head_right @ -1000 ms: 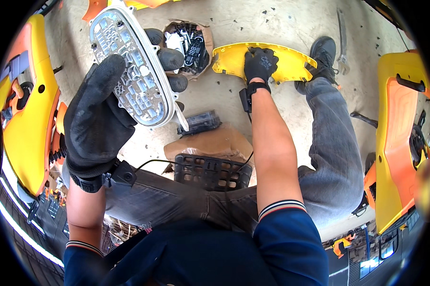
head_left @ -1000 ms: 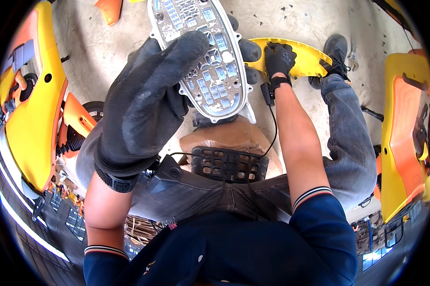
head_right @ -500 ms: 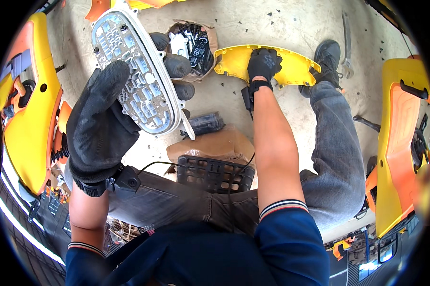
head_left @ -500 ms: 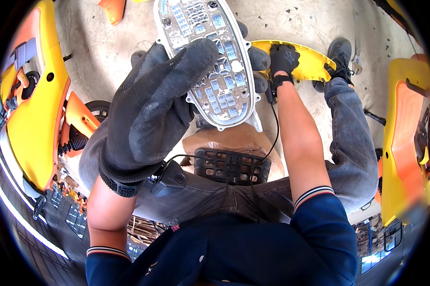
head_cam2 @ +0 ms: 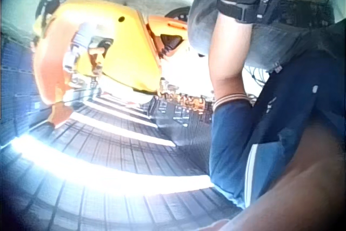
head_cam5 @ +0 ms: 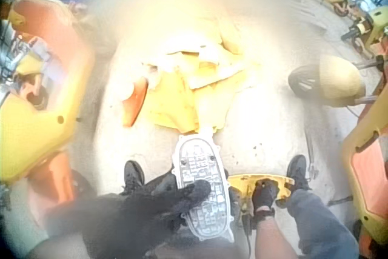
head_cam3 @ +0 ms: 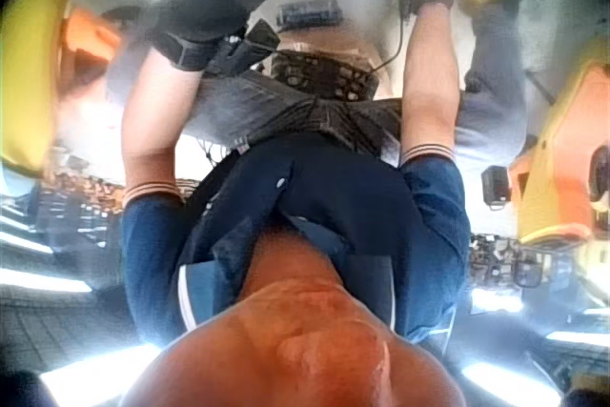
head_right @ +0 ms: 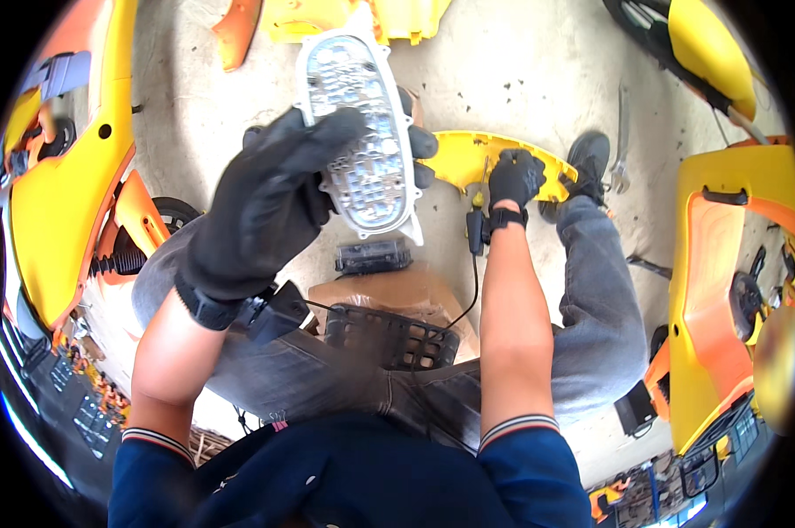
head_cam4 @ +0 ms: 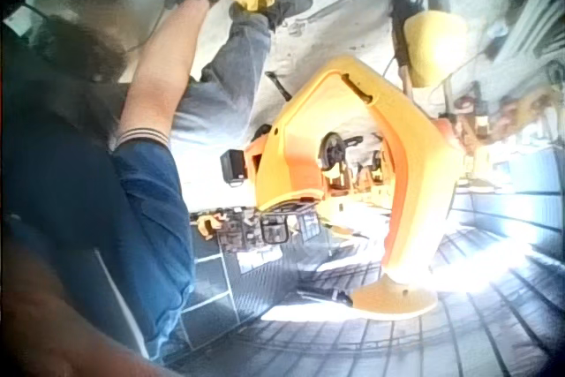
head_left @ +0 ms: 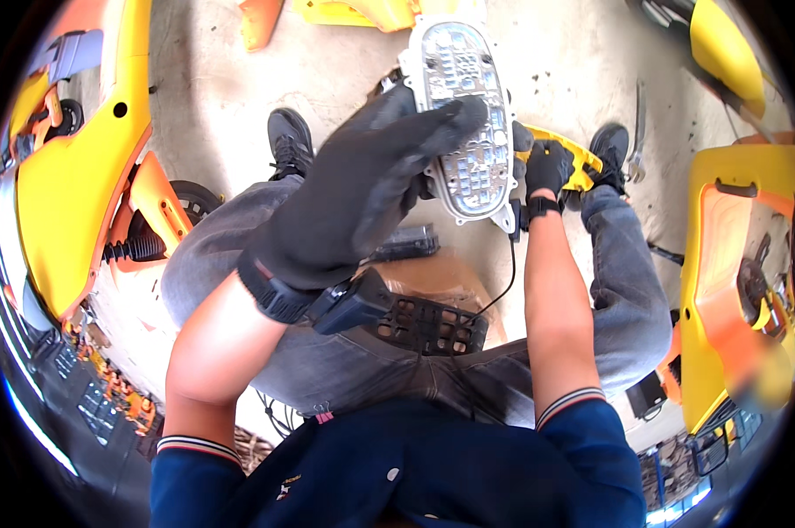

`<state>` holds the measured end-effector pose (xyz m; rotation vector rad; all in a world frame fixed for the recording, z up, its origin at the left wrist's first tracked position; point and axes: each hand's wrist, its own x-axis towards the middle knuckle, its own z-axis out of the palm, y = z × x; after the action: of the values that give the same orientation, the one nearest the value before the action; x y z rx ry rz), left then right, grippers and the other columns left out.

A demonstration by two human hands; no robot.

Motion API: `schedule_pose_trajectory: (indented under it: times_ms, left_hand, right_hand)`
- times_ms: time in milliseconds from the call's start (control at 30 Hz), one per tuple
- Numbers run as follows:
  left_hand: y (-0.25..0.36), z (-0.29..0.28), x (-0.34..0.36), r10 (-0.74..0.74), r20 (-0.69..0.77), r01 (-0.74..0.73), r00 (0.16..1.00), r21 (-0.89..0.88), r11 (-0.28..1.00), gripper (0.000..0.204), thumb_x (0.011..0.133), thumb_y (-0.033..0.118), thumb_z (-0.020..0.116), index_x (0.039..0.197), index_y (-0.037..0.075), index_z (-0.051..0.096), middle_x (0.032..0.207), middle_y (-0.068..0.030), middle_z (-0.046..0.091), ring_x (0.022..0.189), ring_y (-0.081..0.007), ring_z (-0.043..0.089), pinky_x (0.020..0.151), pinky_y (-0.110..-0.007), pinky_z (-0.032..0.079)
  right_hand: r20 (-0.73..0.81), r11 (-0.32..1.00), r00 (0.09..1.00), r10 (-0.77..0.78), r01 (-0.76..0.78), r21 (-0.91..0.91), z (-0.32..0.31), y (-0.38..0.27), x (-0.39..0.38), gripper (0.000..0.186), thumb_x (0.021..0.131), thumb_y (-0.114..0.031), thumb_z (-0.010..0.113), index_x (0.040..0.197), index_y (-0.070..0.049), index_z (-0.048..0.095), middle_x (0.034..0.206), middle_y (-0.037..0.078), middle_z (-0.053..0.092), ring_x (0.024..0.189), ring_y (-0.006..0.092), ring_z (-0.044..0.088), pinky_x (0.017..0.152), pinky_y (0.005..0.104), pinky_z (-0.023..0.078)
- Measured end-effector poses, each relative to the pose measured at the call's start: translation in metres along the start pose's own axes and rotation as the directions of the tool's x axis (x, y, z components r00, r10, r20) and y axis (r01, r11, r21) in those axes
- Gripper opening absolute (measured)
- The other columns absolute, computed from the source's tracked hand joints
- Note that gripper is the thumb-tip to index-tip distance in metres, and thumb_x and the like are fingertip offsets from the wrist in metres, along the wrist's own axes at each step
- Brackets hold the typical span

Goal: The person sits on the floor and uses a screwdriver to remove screws from a scooter headlight assembly. They manipulate the headlight, unscrewing fasteners and separating the casing to access the internal components.

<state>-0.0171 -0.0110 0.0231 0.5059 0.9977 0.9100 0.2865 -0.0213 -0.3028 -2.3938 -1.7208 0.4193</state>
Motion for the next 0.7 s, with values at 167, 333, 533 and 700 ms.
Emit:
schedule_pose_trajectory:
  times_ms: [167,333,533,700]
  left_hand:
    - [-0.010,-0.013,0.008,0.167,0.120,-0.180,0.979,0.101,0.979,0.043,0.103,0.022,0.050,0.136,-0.005,0.047,0.123,-0.0208,0.064,0.115,-0.0271,0.064,0.100,-0.038,0.051]
    - [0.002,0.001,0.010,0.121,0.208,-0.095,0.971,-0.131,0.987,0.039,0.100,0.018,0.055,0.133,-0.003,0.049,0.119,-0.0164,0.066,0.111,-0.0222,0.066,0.097,-0.035,0.053]
    - [0.010,0.005,0.005,0.093,0.211,-0.069,0.973,-0.118,0.991,0.040,0.098,0.014,0.059,0.133,-0.002,0.048,0.119,-0.0145,0.066,0.107,-0.0205,0.067,0.092,-0.031,0.054]
    - [-0.002,0.001,0.017,0.159,0.229,-0.155,0.960,-0.039,0.987,0.041,0.097,0.013,0.060,0.134,-0.001,0.046,0.119,-0.0129,0.065,0.107,-0.0189,0.066,0.091,-0.030,0.054]
  right_hand:
    - [0.105,0.979,0.994,0.042,-0.062,0.195,-0.074,-0.040,0.006,0.023,0.084,-0.023,0.069,0.084,0.000,0.072,0.082,0.023,0.070,0.079,0.0380,0.068,0.075,0.0442,0.053]
    - [0.260,0.843,0.954,-0.147,-0.017,0.538,-0.185,-0.101,0.013,0.019,0.085,-0.018,0.069,0.090,0.000,0.071,0.076,0.012,0.071,0.068,0.0173,0.065,0.067,0.0324,0.051]
    - [0.296,0.622,0.873,-0.387,0.010,0.783,-0.319,-0.193,-0.052,0.013,0.086,-0.003,0.062,0.097,0.003,0.067,0.082,0.002,0.067,0.069,0.0067,0.056,0.065,0.0228,0.047]
    - [0.264,0.560,0.894,-0.362,-0.017,0.828,-0.313,-0.202,-0.073,0.019,0.085,-0.003,0.056,0.100,0.002,0.065,0.091,0.001,0.060,0.073,0.0060,0.051,0.061,0.0208,0.042]
